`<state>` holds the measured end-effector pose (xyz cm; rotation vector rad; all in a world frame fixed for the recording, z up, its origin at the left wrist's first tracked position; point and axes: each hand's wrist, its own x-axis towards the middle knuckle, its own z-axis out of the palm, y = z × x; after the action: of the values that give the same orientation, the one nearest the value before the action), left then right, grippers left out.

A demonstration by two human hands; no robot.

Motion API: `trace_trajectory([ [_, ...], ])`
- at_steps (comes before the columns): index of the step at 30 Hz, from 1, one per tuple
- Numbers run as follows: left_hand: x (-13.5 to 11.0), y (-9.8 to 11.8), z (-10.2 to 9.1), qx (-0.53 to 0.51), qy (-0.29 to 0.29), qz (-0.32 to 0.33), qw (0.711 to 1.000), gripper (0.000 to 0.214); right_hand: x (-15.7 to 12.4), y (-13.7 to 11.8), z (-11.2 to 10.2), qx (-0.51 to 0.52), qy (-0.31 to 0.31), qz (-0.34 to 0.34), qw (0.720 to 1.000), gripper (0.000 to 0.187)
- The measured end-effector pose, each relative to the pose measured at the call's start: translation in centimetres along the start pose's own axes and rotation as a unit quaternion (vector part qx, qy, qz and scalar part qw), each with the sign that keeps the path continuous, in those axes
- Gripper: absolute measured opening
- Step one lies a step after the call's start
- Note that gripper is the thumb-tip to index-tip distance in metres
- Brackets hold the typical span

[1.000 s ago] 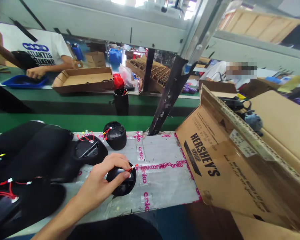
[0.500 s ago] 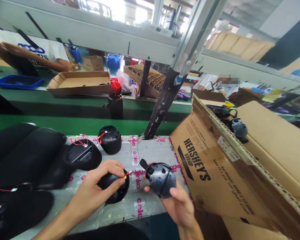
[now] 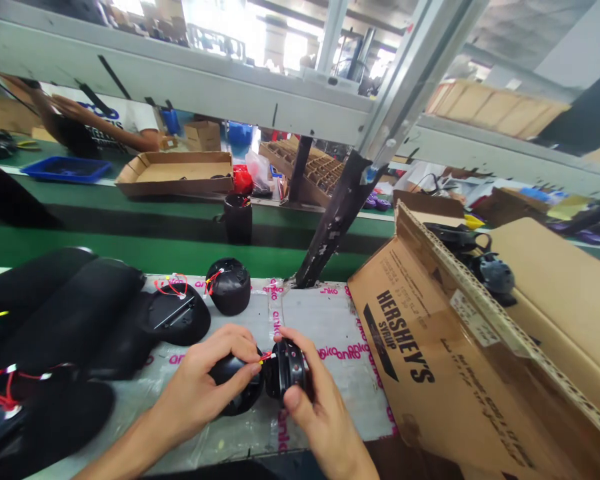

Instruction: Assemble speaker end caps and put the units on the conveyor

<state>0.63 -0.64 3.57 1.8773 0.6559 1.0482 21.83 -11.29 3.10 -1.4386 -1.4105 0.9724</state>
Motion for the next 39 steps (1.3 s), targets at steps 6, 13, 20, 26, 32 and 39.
trace_trajectory([
  [6,-0.2,-0.1,0.1,-0.008,-0.005,-0.006,1.000,0.012,-0.7,1.0,-0.7,-0.061,-0.015,0.028,0.998,0.098],
  [13,-0.2,0.2,0.2,0.000,-0.005,0.017,1.000,0.014,-1.3,-0.1,-1.6,-0.089,0.018,-0.017,0.996,0.096],
  [20,-0.2,0.4,0.0,0.012,-0.006,0.048,0.999,0.015,0.7,-1.9,-0.4,-0.117,0.023,-0.026,0.993,0.104],
  [26,-0.2,0.3,0.1,0.024,0.000,0.053,0.998,0.016,0.8,-2.3,-0.8,-0.112,0.027,-0.045,0.992,0.100],
  [32,-0.1,0.3,0.3,0.037,0.008,0.048,0.998,0.017,0.0,-2.4,-1.1,-0.165,0.029,-0.035,0.985,0.110],
  [39,0.0,0.2,0.1,0.023,-0.012,0.072,0.997,0.018,0.7,-2.0,-0.7,-0.135,0.026,-0.022,0.990,0.106],
])
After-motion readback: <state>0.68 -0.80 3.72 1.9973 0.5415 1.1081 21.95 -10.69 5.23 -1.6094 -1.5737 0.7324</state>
